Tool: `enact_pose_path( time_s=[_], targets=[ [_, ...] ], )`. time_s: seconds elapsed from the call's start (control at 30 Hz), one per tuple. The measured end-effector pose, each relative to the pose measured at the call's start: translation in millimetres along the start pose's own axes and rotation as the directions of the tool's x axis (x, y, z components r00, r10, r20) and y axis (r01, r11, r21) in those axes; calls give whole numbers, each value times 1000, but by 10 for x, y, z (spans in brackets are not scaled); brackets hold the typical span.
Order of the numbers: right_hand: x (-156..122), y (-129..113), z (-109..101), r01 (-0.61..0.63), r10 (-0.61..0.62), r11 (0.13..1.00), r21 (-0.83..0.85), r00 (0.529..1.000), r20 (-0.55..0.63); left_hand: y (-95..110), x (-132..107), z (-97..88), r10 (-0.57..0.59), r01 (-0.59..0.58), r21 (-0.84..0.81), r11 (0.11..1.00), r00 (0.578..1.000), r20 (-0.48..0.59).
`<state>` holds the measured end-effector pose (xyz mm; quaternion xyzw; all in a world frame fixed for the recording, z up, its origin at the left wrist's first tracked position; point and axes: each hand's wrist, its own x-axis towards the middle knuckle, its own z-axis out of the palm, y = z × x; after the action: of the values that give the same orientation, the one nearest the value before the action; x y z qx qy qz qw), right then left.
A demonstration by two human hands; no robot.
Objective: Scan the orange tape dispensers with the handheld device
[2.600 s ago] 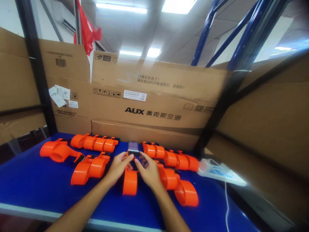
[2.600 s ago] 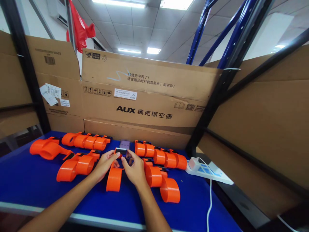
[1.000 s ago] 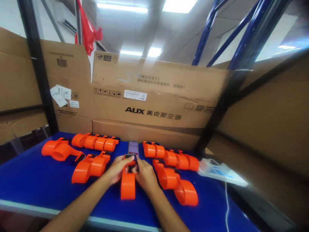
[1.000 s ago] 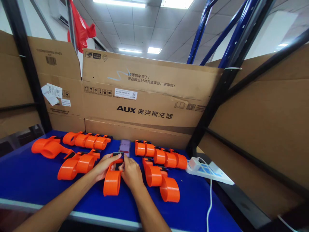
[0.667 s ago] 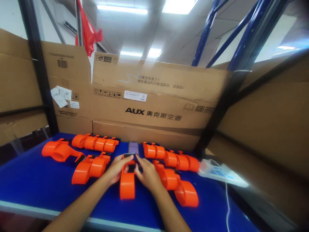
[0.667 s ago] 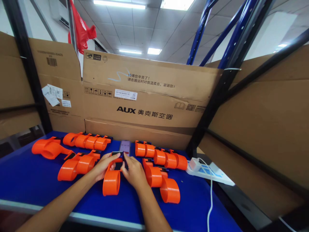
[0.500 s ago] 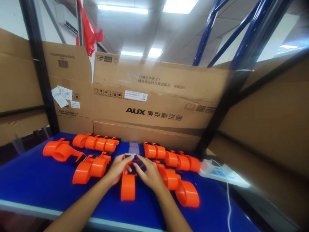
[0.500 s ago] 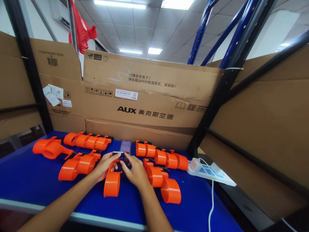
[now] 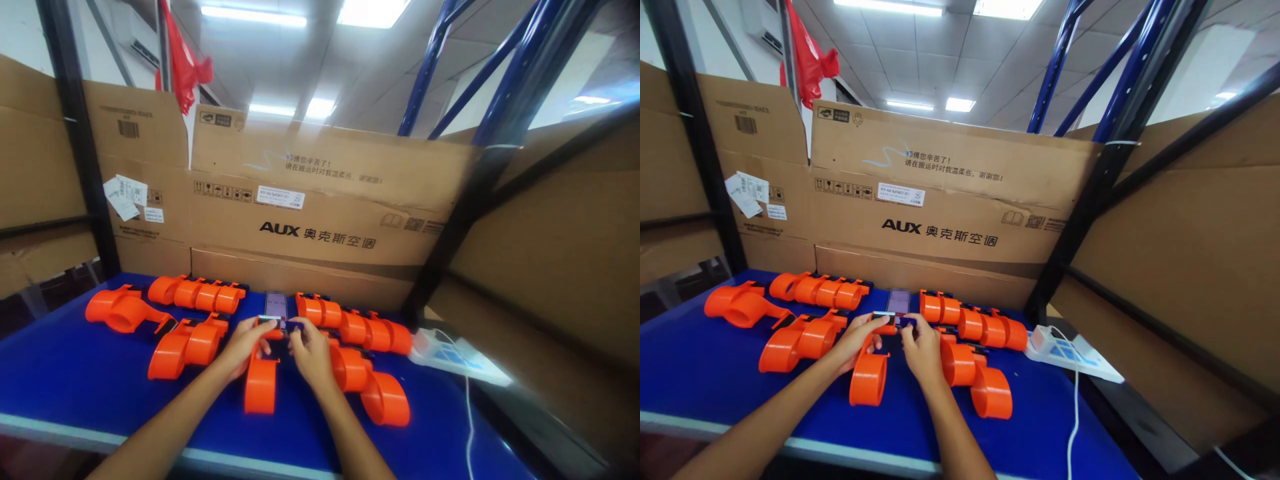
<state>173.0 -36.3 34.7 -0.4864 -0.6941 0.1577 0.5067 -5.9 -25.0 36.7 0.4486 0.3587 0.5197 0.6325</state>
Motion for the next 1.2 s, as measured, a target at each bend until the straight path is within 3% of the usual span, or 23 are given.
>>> enact_pose_path(
  time_s=[0.1, 0.33, 0.67, 0.9, 1.03, 1.2],
  targets=[
    [-3, 65, 43, -39, 35, 995, -91, 998, -48, -7, 34, -37, -18, 14, -60, 998, 998, -58],
    [-54, 179, 53, -15, 21, 921, -389, 1000, 12, -29, 72, -83, -43, 25, -139, 990, 991, -129],
    [-116, 96, 48, 83, 31, 801, -593, 983, 180, 3, 27, -45, -49, 38, -117, 992, 994, -94],
    [-80, 14, 30, 27, 7, 856, -516, 998, 64, -46, 29, -31, -24, 23, -8, 1000, 997, -76],
    [-45, -142, -20, 158, -147, 952, -264, 987, 62, -73, 29, -20, -24, 25, 27, 999, 998, -61],
    [-54, -242, -35, 282, -267, 957, -73, 948, 173, -79, 21, -15, -18, 20, 39, 999, 999, -51]
  ],
)
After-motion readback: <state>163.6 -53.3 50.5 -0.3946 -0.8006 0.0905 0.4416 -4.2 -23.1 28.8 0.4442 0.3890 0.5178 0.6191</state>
